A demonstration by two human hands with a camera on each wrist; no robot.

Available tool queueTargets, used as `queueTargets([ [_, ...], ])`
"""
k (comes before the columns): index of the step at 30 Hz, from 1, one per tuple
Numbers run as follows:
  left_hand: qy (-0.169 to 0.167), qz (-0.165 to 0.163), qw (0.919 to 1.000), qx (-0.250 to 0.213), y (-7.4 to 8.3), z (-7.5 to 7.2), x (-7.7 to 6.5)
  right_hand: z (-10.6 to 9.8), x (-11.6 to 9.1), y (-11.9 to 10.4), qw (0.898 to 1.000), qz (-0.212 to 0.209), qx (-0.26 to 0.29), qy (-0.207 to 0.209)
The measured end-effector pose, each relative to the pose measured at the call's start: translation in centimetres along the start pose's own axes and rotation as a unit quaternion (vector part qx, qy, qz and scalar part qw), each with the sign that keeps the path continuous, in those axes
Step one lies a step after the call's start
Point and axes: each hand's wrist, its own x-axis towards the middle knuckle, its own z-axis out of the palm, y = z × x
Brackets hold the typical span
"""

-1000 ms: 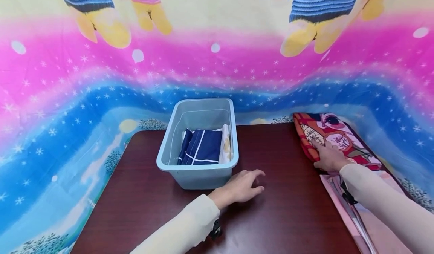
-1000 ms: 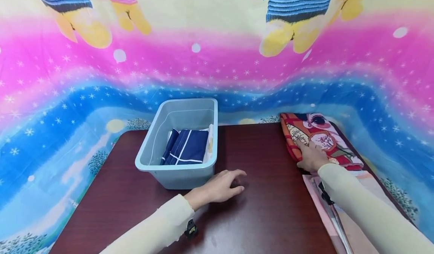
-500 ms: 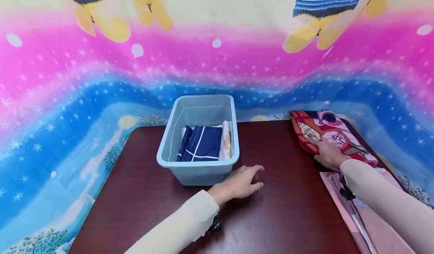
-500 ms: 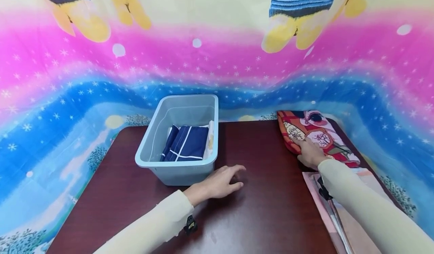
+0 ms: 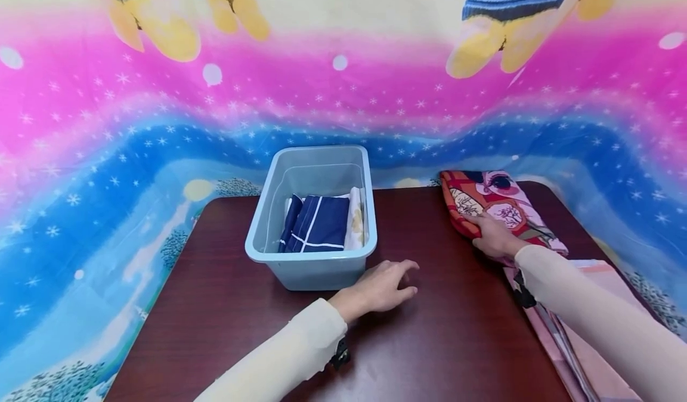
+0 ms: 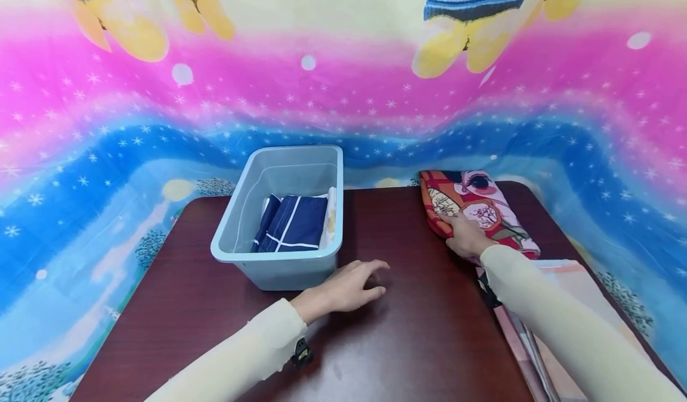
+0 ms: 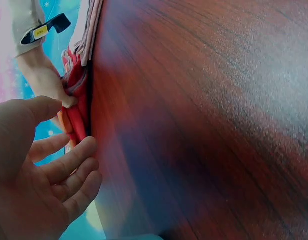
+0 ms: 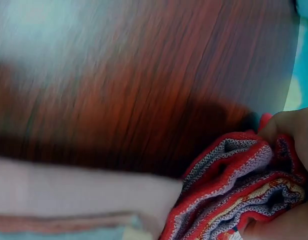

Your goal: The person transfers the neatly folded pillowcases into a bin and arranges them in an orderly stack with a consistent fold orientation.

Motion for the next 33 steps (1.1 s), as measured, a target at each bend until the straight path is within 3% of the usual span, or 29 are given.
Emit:
queueTargets([
  [12, -0.009, -0.005, 0.9999, 0.006, 0.5, 0.3, -0.1, 1.1, 1.1, -4.1, 0.999, 0.012, 0.048, -0.023],
  [19, -0.006, 0.0, 0.9999, 0.012, 0.5, 0.5, -0.4, 1.8, 1.4, -6.2, 0.987, 0.035, 0.146, -0.06],
  [25, -0.001, 0.007, 0.9998, 0.021, 0.4, 0.7, -0.3, 1.9, 1.8, -7.4, 0.987, 0.014, 0.151, -0.062],
  [33, 0.014, -0.002, 0.9997, 0.021, 0.3, 0.6, -0.6, 2.1, 1.6, -8.4, 0.975, 0.029, 0.196, -0.099],
])
